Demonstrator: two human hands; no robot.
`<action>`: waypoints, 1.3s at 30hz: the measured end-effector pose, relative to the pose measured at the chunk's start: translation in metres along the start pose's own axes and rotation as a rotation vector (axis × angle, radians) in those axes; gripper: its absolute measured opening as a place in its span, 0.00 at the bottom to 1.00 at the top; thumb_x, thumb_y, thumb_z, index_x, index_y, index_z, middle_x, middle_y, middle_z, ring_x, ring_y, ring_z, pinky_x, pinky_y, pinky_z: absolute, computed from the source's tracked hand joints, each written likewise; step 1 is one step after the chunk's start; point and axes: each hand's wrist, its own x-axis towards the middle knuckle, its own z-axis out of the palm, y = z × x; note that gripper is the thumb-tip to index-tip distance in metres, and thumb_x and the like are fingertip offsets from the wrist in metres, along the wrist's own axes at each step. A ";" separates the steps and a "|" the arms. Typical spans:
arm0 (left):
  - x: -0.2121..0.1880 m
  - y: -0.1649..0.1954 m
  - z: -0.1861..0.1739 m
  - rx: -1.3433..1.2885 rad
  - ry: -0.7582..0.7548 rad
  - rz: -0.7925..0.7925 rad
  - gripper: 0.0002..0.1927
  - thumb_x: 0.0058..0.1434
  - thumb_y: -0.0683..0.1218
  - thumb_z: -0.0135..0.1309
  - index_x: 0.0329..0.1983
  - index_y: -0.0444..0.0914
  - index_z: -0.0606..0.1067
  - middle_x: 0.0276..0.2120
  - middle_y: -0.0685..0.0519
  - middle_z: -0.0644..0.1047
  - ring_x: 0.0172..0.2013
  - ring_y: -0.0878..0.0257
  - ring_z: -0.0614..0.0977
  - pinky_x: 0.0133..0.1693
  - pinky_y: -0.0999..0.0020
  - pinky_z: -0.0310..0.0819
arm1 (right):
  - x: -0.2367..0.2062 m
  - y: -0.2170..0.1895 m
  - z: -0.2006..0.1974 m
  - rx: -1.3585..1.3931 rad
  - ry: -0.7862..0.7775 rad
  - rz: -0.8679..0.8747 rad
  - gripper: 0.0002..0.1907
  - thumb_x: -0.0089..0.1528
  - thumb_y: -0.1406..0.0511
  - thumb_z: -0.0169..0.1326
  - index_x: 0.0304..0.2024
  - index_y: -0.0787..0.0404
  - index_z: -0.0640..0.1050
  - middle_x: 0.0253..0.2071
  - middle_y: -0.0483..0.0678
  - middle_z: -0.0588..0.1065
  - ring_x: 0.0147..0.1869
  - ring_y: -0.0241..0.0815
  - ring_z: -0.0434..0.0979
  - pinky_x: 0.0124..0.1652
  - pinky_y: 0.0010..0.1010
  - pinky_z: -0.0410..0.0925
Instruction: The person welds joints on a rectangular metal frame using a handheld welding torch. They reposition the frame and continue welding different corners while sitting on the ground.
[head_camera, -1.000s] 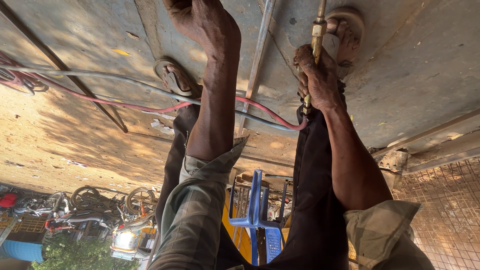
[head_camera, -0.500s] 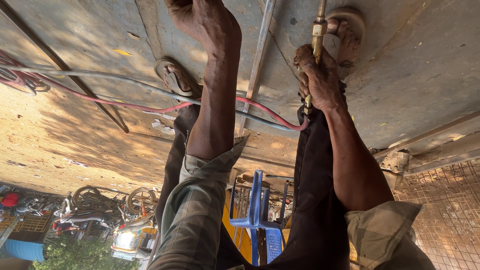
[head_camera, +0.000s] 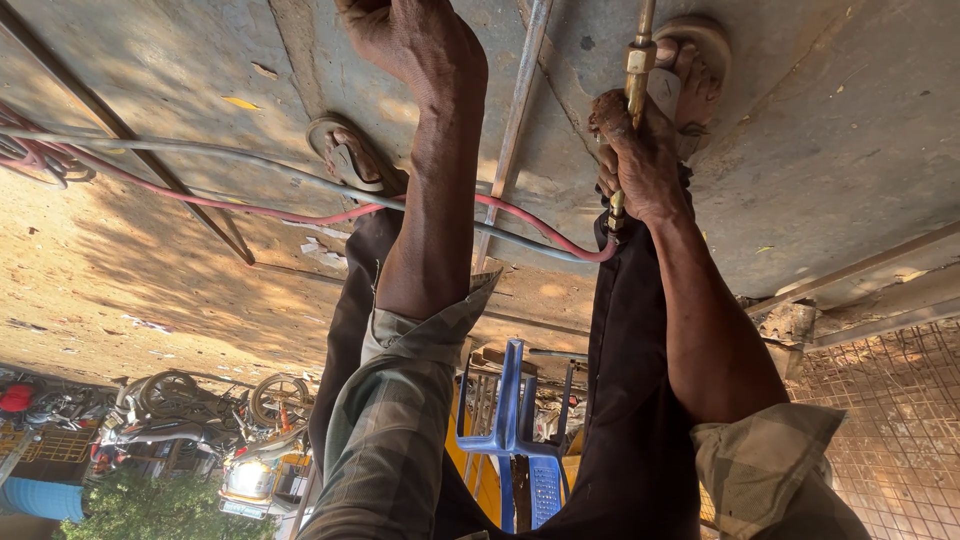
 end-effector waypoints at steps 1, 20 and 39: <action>0.000 0.000 0.000 0.003 0.008 -0.004 0.15 0.64 0.41 0.65 0.37 0.37 0.67 0.28 0.61 0.65 0.28 0.72 0.61 0.32 0.79 0.61 | 0.000 0.000 0.000 0.001 -0.002 -0.004 0.22 0.67 0.49 0.60 0.48 0.58 0.72 0.36 0.40 0.69 0.23 0.26 0.63 0.18 0.21 0.61; 0.003 -0.003 -0.001 -0.057 0.002 -0.027 0.14 0.62 0.38 0.64 0.36 0.39 0.67 0.28 0.62 0.64 0.27 0.71 0.60 0.29 0.80 0.60 | 0.003 -0.004 0.002 -0.007 0.013 0.030 0.23 0.67 0.48 0.61 0.46 0.58 0.71 0.30 0.38 0.63 0.22 0.26 0.62 0.18 0.22 0.61; 0.005 -0.009 -0.005 -0.060 0.001 0.004 0.16 0.63 0.36 0.62 0.30 0.40 0.65 0.24 0.62 0.62 0.26 0.71 0.57 0.26 0.77 0.54 | 0.002 -0.008 0.002 -0.008 -0.003 0.026 0.20 0.68 0.51 0.60 0.48 0.58 0.72 0.31 0.38 0.65 0.21 0.26 0.61 0.18 0.22 0.60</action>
